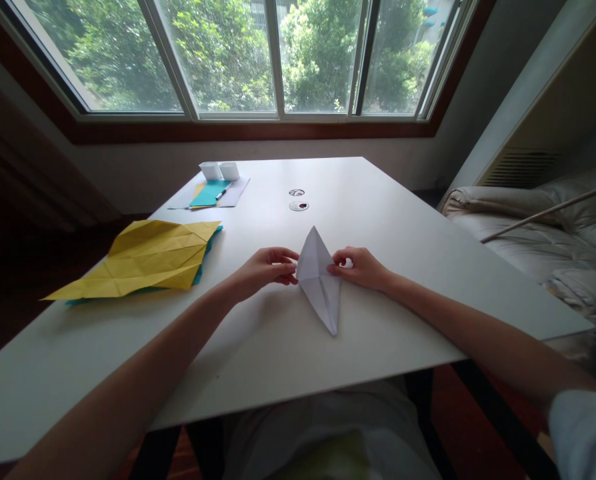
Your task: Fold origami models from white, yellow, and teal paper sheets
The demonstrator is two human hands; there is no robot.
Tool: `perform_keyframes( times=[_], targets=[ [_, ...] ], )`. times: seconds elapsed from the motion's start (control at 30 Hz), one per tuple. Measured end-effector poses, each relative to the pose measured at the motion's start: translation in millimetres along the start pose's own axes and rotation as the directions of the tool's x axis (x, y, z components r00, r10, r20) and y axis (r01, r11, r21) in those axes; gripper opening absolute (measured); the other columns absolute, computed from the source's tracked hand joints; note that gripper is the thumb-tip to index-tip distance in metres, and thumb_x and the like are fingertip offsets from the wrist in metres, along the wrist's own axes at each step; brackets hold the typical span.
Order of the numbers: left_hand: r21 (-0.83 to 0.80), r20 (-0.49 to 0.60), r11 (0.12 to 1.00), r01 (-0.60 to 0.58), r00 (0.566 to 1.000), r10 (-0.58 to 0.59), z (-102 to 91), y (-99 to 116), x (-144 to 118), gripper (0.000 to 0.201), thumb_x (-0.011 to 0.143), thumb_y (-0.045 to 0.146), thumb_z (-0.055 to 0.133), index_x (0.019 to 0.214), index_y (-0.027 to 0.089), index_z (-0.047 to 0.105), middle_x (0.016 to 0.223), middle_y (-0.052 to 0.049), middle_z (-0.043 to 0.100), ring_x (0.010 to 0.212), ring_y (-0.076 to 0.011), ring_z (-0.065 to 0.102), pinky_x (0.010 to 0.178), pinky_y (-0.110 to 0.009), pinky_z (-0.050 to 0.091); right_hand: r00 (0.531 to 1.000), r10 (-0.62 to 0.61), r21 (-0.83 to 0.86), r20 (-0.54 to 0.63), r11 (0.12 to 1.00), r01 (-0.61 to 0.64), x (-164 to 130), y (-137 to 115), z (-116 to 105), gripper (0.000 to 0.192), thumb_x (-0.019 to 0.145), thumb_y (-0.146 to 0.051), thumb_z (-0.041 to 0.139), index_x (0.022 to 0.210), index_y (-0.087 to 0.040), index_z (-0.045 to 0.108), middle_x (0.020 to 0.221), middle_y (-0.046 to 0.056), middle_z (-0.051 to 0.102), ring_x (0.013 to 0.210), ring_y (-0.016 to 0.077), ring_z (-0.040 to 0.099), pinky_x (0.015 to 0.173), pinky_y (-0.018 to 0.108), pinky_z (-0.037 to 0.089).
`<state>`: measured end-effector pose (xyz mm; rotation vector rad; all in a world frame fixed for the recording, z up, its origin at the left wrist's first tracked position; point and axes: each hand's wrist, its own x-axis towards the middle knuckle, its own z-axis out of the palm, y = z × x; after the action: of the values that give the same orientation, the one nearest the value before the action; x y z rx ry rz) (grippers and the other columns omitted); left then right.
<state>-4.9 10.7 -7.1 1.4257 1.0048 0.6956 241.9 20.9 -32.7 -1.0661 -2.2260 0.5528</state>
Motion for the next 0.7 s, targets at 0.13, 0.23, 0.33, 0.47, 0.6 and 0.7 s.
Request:
perform_keyframes(
  times=[0.13, 0.23, 0.33, 0.47, 0.6, 0.7],
  targets=[
    [-0.020, -0.025, 1.000, 0.021, 0.999, -0.022, 7.0, 0.9, -0.2, 0.040, 0.063, 0.034, 0.073, 0.096, 0.015, 0.060, 0.074, -0.003, 0.064, 0.069, -0.0176, 0.066, 0.068, -0.033, 0.052, 1.000, -0.003, -0.003, -0.001, 1.000, 0.003, -0.5, 0.1, 0.7, 0.013, 0.076, -0.030, 0.058, 0.072, -0.018, 0.062, 0.069, 0.000, 0.060, 0.063, 0.0104, 0.050, 0.058, 0.022, 0.037],
    [0.062, -0.058, 0.998, 0.007, 0.998, -0.004, 13.0, -1.0, 2.0, 0.040, 0.064, 0.035, 0.071, 0.097, 0.015, 0.058, 0.075, -0.002, 0.062, 0.066, -0.0162, 0.064, 0.062, -0.030, 0.052, 1.000, -0.005, 0.003, 0.011, 1.000, 0.005, -0.6, -0.1, 1.0, 0.014, 0.076, -0.032, 0.059, 0.073, -0.018, 0.063, 0.070, 0.000, 0.061, 0.063, 0.0108, 0.051, 0.058, 0.022, 0.038],
    [0.329, -0.081, 0.941, -0.080, 0.990, 0.112, 17.5, -4.8, 4.8, 0.034, 0.069, 0.037, 0.065, 0.094, 0.016, 0.059, 0.073, -0.001, 0.061, 0.058, -0.0128, 0.059, 0.054, -0.026, 0.048, 1.000, 0.001, 0.005, 0.017, 1.000, -0.001, -0.2, -1.9, 1.3, 0.017, 0.078, -0.033, 0.057, 0.075, -0.018, 0.064, 0.071, 0.001, 0.062, 0.065, 0.0118, 0.053, 0.059, 0.023, 0.039],
    [0.754, -0.044, 0.633, -0.173, 0.949, 0.312, 22.9, -8.8, 4.6, 0.023, 0.076, 0.033, 0.056, 0.093, 0.020, 0.064, 0.083, -0.003, 0.063, 0.064, -0.0129, 0.056, 0.060, -0.026, 0.045, 0.999, 0.032, -0.045, 0.011, 0.998, -0.032, 0.5, -3.4, 2.6, 0.019, 0.080, -0.032, 0.054, 0.077, -0.017, 0.065, 0.073, 0.003, 0.064, 0.069, 0.0137, 0.054, 0.064, 0.025, 0.041],
    [0.896, 0.013, 0.409, -0.174, 0.930, 0.367, 28.1, -11.4, 1.5, 0.024, 0.082, 0.031, 0.048, 0.099, 0.025, 0.065, 0.099, -0.005, 0.060, 0.086, -0.0196, 0.056, 0.068, -0.029, 0.046, 0.999, 0.045, -0.159, -0.026, 0.986, -0.048, 0.1, 0.7, 4.8, 0.028, 0.075, -0.032, 0.061, 0.099, -0.018, 0.062, 0.079, 0.004, 0.063, 0.074, 0.0165, 0.054, 0.072, 0.031, 0.042],
    [0.927, 0.112, 0.287, -0.242, 0.907, 0.406, 29.7, -12.9, 0.6, 0.027, 0.087, 0.029, 0.042, 0.100, 0.021, 0.064, 0.100, -0.007, 0.060, 0.095, -0.0222, 0.052, 0.077, -0.034, 0.046, 0.999, -0.004, -0.196, -0.054, 0.981, -0.007, -0.9, 3.6, 5.8, 0.034, 0.074, -0.029, 0.063, 0.106, -0.018, 0.059, 0.089, 0.006, 0.061, 0.083, 0.0183, 0.053, 0.076, 0.033, 0.043]
  ],
)
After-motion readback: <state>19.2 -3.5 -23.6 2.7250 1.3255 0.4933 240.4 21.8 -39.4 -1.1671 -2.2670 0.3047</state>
